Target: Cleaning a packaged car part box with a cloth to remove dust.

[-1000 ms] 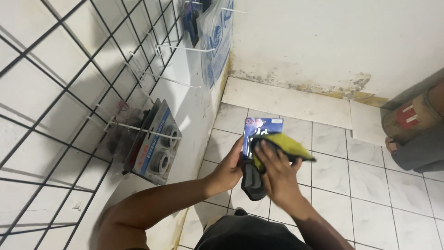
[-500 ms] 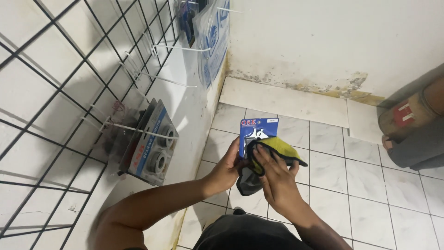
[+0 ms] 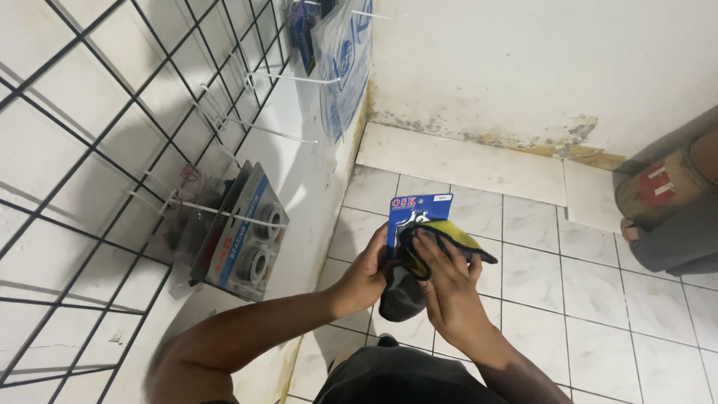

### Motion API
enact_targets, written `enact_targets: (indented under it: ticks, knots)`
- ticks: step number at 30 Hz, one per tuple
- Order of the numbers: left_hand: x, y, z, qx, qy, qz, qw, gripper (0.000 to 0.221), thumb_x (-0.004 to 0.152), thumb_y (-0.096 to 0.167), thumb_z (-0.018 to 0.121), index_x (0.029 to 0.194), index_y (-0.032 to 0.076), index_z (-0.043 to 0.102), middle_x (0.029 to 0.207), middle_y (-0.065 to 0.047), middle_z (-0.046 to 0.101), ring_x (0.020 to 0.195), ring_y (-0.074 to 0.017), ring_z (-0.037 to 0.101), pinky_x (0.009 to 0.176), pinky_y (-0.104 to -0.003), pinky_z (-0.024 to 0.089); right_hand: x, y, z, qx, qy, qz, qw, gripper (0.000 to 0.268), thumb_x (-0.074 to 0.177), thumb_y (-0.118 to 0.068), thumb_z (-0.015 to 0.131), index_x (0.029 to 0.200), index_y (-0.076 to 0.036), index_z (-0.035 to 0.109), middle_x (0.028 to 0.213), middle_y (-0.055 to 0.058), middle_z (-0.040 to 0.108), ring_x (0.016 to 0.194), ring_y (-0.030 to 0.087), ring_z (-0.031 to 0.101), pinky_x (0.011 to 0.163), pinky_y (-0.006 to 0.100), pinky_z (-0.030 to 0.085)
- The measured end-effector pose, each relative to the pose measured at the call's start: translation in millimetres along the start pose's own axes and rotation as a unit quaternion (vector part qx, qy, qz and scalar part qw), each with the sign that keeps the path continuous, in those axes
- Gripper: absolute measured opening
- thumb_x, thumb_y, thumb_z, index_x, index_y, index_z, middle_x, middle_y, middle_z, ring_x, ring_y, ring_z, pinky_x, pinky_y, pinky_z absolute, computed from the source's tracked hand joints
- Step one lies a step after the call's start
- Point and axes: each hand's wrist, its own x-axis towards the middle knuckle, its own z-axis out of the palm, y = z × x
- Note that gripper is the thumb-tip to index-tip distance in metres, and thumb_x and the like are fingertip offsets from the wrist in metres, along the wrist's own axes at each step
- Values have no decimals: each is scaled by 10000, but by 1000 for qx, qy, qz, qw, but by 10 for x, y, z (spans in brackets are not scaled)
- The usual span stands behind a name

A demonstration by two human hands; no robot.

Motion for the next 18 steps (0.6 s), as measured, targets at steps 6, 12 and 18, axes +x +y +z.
enact_targets:
  ticks: [6, 12, 18]
  knots:
    - [-9, 52, 45, -10, 3, -5, 1000, 805, 877, -188, 444, 1582, 89, 171, 1481, -139, 468, 1296, -203, 503, 1049, -318, 436, -103, 199, 197, -62, -45, -6, 997, 690, 866, -145, 580, 1531, -97, 400, 1634, 172, 332, 1472, 377, 342, 982, 564, 245]
    - [-283, -782, 135, -242, 11, -26, 970, 738, 965, -138, 504, 1603, 141, 261, 1315, -140, 606, 1156, -179, 593, 998, -334, 489, 12, 460, 396, -162, -7, -36, 986, 560, 999, -445, 424, 1548, -338, 411, 1637, -14, 361, 1419, 343, 385, 917, 527, 266]
    - [-340, -961, 151, -7, -27, -41, 999, 587, 942, -82, 585, 1495, 42, 432, 1203, -188, 666, 1093, -269, 640, 947, -431, 524, 333, 411, 140, -130, 7, 35, 991, 616, 983, -511, 475, 1565, -322, 407, 1525, -3, 466, 1401, 313, 404, 1018, 553, 343]
